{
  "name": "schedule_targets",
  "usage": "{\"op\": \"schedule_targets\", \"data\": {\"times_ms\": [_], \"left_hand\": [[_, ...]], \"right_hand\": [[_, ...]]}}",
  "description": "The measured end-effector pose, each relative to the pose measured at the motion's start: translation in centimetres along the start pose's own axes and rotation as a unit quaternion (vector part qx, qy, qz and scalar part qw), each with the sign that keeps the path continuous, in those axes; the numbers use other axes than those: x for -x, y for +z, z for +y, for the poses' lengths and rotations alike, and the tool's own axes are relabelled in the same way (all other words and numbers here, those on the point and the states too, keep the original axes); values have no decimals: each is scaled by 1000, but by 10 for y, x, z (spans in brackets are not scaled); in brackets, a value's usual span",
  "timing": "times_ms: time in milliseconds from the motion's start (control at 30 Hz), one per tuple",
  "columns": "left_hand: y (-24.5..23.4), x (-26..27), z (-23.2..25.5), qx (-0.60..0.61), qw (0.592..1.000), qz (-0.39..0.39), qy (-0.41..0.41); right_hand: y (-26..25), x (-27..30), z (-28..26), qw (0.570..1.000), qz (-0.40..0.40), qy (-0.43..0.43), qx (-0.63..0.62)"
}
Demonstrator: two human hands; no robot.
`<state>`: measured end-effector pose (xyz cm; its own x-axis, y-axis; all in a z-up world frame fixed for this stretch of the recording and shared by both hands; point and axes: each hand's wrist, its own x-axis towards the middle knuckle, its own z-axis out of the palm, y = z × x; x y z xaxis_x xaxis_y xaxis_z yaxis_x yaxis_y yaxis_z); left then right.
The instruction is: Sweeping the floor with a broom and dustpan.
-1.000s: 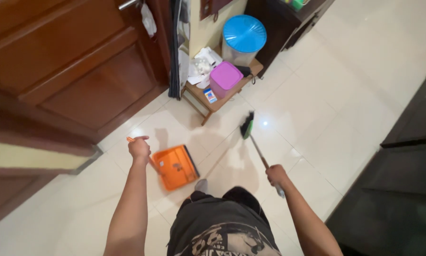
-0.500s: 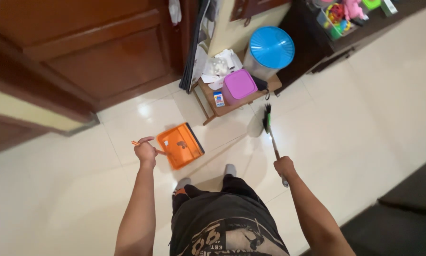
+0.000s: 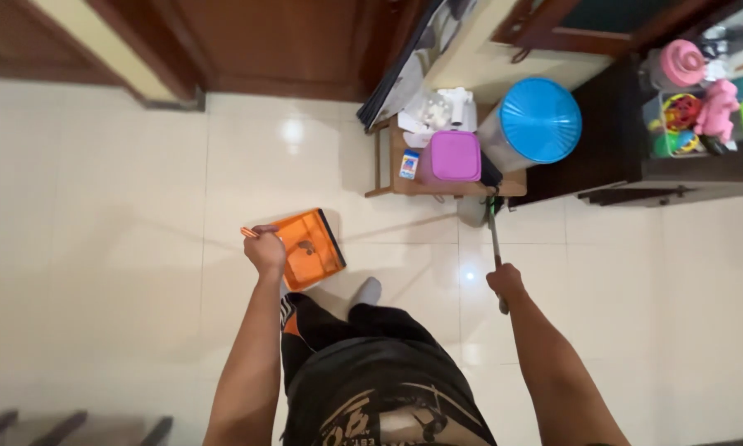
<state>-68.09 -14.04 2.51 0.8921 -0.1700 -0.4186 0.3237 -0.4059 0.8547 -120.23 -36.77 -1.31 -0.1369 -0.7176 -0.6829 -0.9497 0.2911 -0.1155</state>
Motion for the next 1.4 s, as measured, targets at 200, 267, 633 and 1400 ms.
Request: {"op": "schedule_targets", "data": {"times_ms": [200,267,633,1400], "left_hand": [[-35,28,-30,-8,999,25,-22],[-43,33,-43,-19,999,35,-22],[-67,76,-76,-33,995,85,-29],[-164,205,-181,29,968,234,-88]], "right_hand": [[6,-53,-1,968,-34,-116,221],[12,-58,4,943,-41,-159,291],[12,66,-21,845,-146,-276,435],[58,153,67,810,-307,-449,220]]}}
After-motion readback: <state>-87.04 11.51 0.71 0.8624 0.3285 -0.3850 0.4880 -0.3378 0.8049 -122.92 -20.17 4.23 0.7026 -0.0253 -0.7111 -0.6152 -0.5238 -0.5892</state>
